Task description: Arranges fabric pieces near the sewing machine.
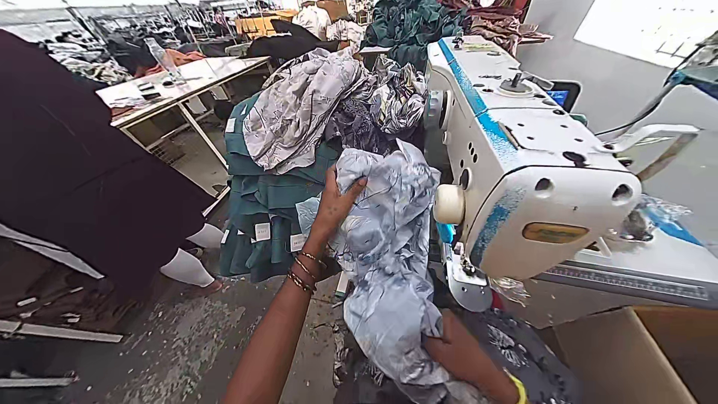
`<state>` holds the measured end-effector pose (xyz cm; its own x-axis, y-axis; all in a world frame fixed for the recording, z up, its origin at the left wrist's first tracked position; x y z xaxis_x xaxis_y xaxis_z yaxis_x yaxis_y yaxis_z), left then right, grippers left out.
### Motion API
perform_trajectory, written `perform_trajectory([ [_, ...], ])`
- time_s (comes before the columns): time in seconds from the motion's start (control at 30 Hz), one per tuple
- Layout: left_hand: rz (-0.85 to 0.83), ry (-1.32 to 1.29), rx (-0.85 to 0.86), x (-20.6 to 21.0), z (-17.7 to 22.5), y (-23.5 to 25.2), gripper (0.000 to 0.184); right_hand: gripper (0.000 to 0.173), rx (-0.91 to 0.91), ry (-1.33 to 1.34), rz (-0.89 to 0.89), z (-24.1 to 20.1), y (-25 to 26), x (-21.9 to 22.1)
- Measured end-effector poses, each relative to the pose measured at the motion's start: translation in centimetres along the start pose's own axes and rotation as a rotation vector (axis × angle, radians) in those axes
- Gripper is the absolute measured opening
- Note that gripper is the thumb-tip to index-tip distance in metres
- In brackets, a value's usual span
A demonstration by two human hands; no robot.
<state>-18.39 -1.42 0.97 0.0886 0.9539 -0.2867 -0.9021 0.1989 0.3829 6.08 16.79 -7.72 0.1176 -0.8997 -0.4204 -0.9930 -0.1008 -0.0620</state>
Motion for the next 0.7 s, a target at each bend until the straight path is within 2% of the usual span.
perform_trajectory([
  [0.07, 0.018, -0.018, -0.019, -0.5, 0.1, -0.5, 0.053, 0.038, -0.139, -0.2, -0.073, 0.3, -1.7, -2.8],
  [0.1, 0.048, -0.001, -0.015, -1.1, 0.4, -1.3, 0.051, 0.039, -0.197, -0.289, -0.051, 0.5, -2.9, -5.0],
  [0.17, 0.139, 0.069, 0.008, -2.8, 1.2, -4.2, 0.054, 0.038, -0.246, -0.469, 0.094, 0.1, -6.1, -11.2],
  [0.23, 0.154, 0.181, 0.016, -3.7, 1.5, -8.8, 0.065, 0.036, -0.202, -0.619, 0.212, -2.3, -10.2, -18.1],
  [0.3, 0.07, 0.326, -0.029, -3.7, 0.8, -14.5, 0.071, 0.032, -0.137, -0.714, 0.176, -4.6, -12.9, -21.6],
  [0.37, -0.173, 0.444, -0.208, -3.4, -1.8, -20.2, 0.064, 0.03, 0.015, -0.712, -0.01, -3.1, -13.6, -20.2],
  [0.43, -0.657, 0.535, -0.458, -3.6, -5.3, -24.7, 0.06, 0.036, 0.291, -0.735, -0.294, 2.1, -13.5, -16.2],
  [0.47, -0.882, 0.592, -0.528, -3.8, -6.8, -26.1, 0.059, 0.037, 0.421, -0.773, -0.448, 5.4, -13.5, -14.3],
  [0.5, -1.026, 0.657, -0.564, -3.8, -7.2, -26.3, 0.059, 0.044, 0.552, -0.808, -0.576, 7.9, -13.3, -12.9],
  [0.53, -1.049, 0.704, -0.551, -3.6, -6.7, -25.2, 0.058, 0.05, 0.622, -0.834, -0.63, 8.7, -12.3, -12.0],
  [0.57, -0.98, 0.728, -0.484, -3.4, -5.5, -23.3, 0.055, 0.052, 0.596, -0.839, -0.603, 8.5, -10.9, -11.1],
  [0.7, -0.603, 0.612, -0.101, -1.6, 0.7, -12.6, 0.044, 0.039, 0.104, -0.763, -0.37, 4.4, -4.3, -5.8],
])
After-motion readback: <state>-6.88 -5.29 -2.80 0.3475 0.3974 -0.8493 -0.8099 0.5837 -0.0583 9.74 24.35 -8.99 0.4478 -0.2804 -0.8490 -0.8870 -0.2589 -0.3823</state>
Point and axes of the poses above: each hand's wrist, its own y-axis towards the middle knuckle, its own x-axis out of the palm, z = x × y, the point moved 5 cm from there along y, towards the middle knuckle, and after that the axes turned 4 degrees about x, right-handed, at the moved point
